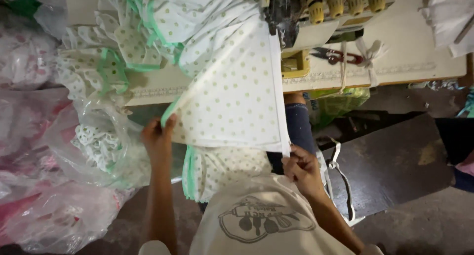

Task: Sorting and stacking fabric garment pieces from plastic bags onto a work table

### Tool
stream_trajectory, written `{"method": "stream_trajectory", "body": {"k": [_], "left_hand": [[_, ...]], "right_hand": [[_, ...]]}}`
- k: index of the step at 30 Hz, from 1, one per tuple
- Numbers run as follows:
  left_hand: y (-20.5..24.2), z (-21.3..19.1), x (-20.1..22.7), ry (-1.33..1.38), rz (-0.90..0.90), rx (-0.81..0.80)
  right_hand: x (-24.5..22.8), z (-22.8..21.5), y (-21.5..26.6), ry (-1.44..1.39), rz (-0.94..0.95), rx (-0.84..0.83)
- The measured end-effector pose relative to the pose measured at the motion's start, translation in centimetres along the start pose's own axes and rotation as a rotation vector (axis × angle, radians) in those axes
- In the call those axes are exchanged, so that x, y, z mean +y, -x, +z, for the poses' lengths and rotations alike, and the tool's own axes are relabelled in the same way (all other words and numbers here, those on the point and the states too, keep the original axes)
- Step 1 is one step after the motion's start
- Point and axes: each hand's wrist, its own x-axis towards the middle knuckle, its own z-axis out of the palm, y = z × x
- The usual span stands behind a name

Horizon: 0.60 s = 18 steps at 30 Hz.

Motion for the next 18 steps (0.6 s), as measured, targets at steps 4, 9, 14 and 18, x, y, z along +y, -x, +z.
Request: {"method": "stream_trajectory", "body": {"k": [4, 9, 14, 18], "left_hand": [[-4.5, 1.4, 0.1, 0.073, 0.117, -0.018], [-9.8, 2.5, 0.8, 0.114, 0.213, -0.01], [-14.8, 4.5, 3.1, 0.237, 0.155, 0.004], [-17.3, 5.8, 7.0, 0.306, 0.126, 0.007]], "right_hand": [[-3.4, 3.6, -2.9, -0.031, -0.047, 0.061], [-4.9, 5.3, -7.4, -0.047, -0.123, 0.076], [-5.1, 6.1, -12.8, 0.094, -0.211, 0.096], [-6.0, 7.5, -16.6, 0.125, -0.204, 0.126]]}}
